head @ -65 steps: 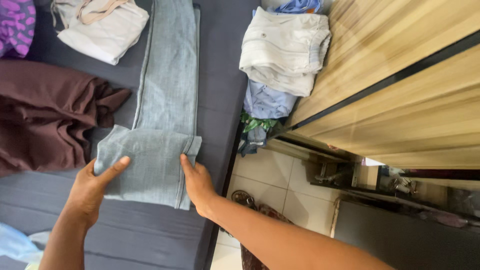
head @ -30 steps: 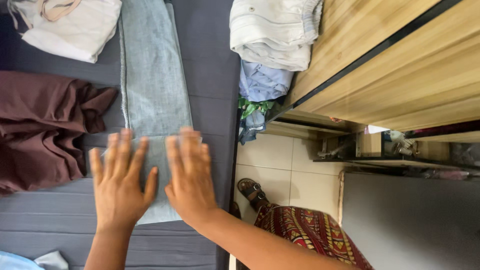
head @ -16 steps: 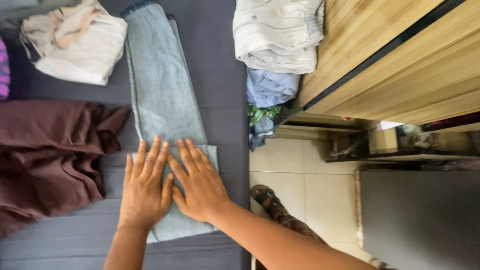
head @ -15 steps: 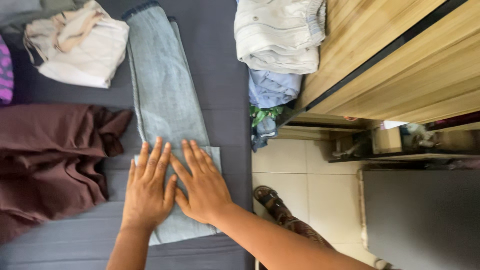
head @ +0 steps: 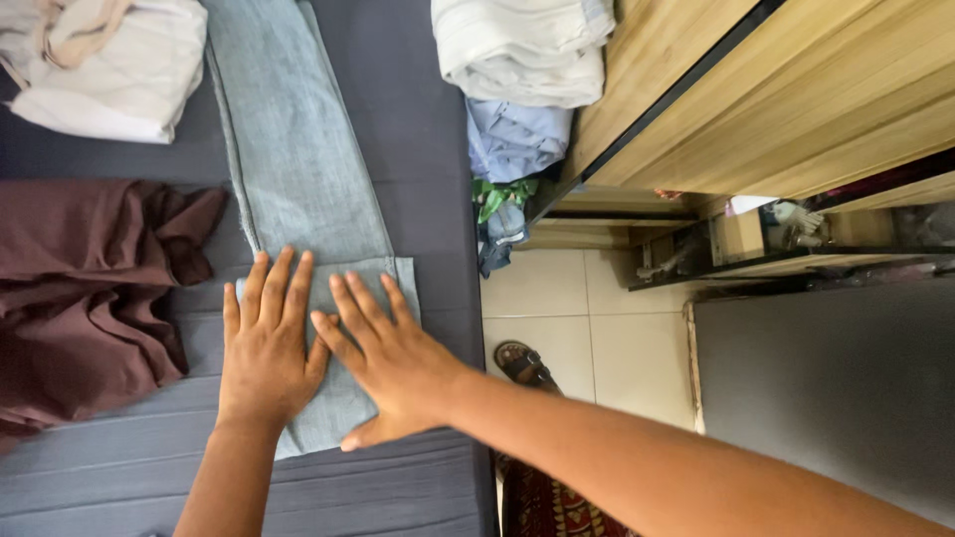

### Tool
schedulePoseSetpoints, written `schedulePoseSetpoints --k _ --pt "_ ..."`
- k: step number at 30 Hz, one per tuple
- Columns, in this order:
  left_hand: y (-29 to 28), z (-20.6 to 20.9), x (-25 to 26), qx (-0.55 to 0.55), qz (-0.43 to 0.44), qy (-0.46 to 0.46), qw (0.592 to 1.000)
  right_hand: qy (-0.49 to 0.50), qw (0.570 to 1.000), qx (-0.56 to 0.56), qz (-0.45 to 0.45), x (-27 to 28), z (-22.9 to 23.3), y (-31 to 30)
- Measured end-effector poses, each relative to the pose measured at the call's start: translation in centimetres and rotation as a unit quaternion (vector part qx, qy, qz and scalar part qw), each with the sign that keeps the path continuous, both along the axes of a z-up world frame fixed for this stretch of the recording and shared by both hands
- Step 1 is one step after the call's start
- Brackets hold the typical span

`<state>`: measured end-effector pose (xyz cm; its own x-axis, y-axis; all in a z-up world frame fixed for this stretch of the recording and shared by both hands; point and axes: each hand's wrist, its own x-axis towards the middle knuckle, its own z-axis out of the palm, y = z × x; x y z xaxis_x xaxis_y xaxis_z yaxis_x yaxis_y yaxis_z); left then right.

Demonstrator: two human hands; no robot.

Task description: The person folds a pair of jeans and a pair of denim shorts by hand on a bed and places them into a wooden closet.

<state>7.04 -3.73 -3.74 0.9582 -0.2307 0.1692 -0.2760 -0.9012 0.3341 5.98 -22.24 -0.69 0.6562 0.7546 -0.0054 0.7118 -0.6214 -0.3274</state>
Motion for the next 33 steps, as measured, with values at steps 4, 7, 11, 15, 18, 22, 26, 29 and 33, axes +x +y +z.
schedulePoseSetpoints --k 4,7,11,15,18,22,26,29,33 --pt "0.2 0.3 -0.1 -0.008 -0.004 0.002 1.000 0.013 0.986 -0.164 0.006 -2.4 1.3 0.9" --pt "0.3 0.0 0.3 -0.025 -0.004 0.016 1.000 -0.154 0.985 -0.076 -0.030 -5.2 0.3 0.7" --pt "0.7 -0.6 0.6 -0.030 0.000 0.056 0.998 -0.128 0.988 -0.050 -0.064 -6.5 -0.8 1.7" --pt "1.6 -0.4 1.3 -0.055 -0.009 0.120 0.991 -0.050 0.998 0.008 -0.048 -5.6 -0.5 0.8" --pt "2.7 0.4 1.5 -0.138 -0.072 0.126 0.980 -0.019 0.999 0.028 -0.022 -4.6 0.8 0.0" --pt "3.9 2.6 0.7 -0.197 0.007 0.265 0.944 0.221 0.975 0.013 0.028 -2.8 4.6 -0.3" --pt "5.0 3.9 0.0 -0.303 0.100 0.446 0.836 0.342 0.938 0.047 -0.010 -0.2 7.6 -1.0" --pt "5.6 4.8 -0.3 -0.447 0.157 0.518 0.712 0.415 0.909 0.027 -0.034 2.0 6.9 -1.8" --pt "5.8 4.9 -1.1 -0.543 0.315 0.517 0.582 0.402 0.891 0.196 -0.078 5.9 4.3 -3.0"
